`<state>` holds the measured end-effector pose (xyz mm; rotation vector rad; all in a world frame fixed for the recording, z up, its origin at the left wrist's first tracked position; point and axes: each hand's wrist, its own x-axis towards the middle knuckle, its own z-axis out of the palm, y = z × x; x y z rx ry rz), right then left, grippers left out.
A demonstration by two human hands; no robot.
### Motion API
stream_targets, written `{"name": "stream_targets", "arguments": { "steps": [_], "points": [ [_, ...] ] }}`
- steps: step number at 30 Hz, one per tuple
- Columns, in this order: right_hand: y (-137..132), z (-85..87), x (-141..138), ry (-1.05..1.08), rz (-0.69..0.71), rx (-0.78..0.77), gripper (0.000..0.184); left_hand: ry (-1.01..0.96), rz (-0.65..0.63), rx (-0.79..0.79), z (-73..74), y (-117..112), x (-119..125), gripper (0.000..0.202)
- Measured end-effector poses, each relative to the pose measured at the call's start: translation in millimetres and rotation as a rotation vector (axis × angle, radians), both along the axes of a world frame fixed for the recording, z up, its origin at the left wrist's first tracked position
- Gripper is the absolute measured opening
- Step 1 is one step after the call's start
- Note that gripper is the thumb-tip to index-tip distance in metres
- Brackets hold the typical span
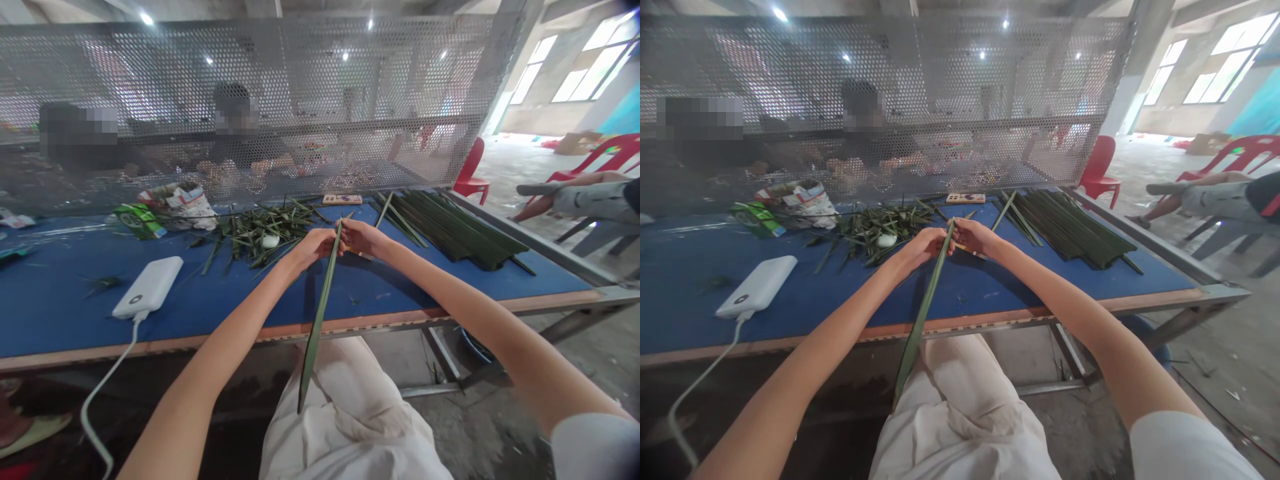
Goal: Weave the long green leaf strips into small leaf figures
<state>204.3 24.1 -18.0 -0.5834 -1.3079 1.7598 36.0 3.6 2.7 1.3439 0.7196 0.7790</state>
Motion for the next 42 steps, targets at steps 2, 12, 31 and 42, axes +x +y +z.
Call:
{"name": "stream_targets", "arguments": {
  "steps": [2, 12, 31, 42],
  "points": [
    [-1.5, 1.9, 0.1, -0.012, -0.059, -0.021, 0.019, 0.012, 0.018, 0.024, 2.0, -3.8, 2.0, 0.015],
    [2.0, -3.0, 3.9, -0.058, -0.232, 0.065, 0.015, 0.156, 0.186, 0.214, 2.4, -5.0, 8.7, 0.030],
    [-9.3, -2.5, 9.1, -0.698, -0.547, 0.567, 0.029, 0.226, 0.364, 0.408, -1.9, 8.0, -3.3, 0.025],
    [-6.7, -11.5, 13.8, -1.146, -0.507, 0.818, 0.019, 0.230, 0.504, 0.411, -3.2, 21.5, -17.6, 0.019]
  ]
}}
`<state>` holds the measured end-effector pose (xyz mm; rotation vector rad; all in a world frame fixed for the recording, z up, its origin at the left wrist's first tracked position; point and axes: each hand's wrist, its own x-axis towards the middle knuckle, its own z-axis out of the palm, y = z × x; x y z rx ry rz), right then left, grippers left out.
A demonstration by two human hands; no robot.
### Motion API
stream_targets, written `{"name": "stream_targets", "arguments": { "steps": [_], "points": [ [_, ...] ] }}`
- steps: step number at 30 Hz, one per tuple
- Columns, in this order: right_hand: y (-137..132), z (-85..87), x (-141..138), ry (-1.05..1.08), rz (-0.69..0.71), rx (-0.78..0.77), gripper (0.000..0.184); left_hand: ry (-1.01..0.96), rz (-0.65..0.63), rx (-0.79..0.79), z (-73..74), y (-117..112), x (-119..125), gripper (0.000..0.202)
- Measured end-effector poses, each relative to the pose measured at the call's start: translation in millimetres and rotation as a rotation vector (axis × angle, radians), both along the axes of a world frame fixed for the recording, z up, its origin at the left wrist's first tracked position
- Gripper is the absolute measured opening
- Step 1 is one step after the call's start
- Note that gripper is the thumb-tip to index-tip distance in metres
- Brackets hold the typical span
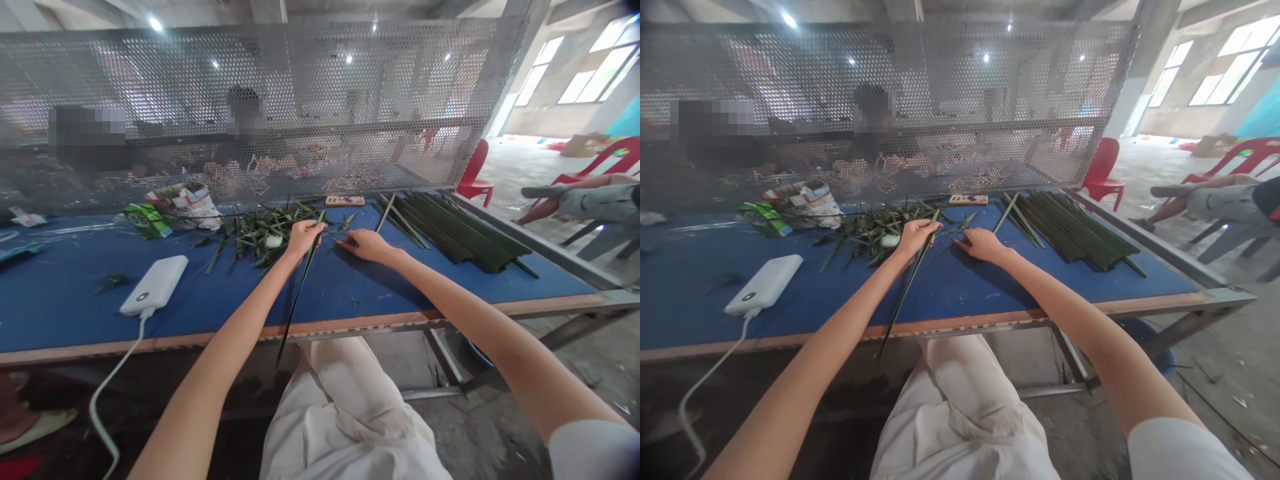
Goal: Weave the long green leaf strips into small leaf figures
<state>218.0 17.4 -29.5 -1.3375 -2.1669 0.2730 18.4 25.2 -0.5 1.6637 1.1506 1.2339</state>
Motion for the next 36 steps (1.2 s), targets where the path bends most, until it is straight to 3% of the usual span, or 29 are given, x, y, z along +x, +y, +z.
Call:
{"name": "stream_targets", "arguments": {
  "steps": [5, 11, 16, 20, 26, 36],
  "points": [
    [2.5, -1.6, -5.2, 0.317, -0.002, -0.046, 0.015, 0.012, 0.015, 0.011, -0.5, -0.4, 0.3, 0.019],
    [4.8, 0.7, -12.8, 0.794, 0.152, -0.361, 0.030, 0.073, 0.025, 0.014, 3.6, -4.1, 0.7, 0.018],
    [8.0, 0.2, -11.5, 0.983, 0.109, -0.482, 0.037, 0.064, 0.017, 0.001, 2.3, -1.8, 0.5, 0.019],
    [7.0, 6.1, -11.1, 1.001, 0.154, -0.504, 0.033, 0.069, 0.015, 0.009, 1.8, -2.3, 1.6, 0.019],
    [-7.2, 15.6, -14.6, 0.846, 0.321, -0.526, 0.025, 0.072, -0.010, -0.019, 3.5, -6.8, 4.4, 0.021],
    [-10.2, 15.7, -17.2, 0.782, 0.282, -0.546, 0.025, 0.106, 0.021, -0.025, 5.4, -9.8, 8.2, 0.019]
  ]
}}
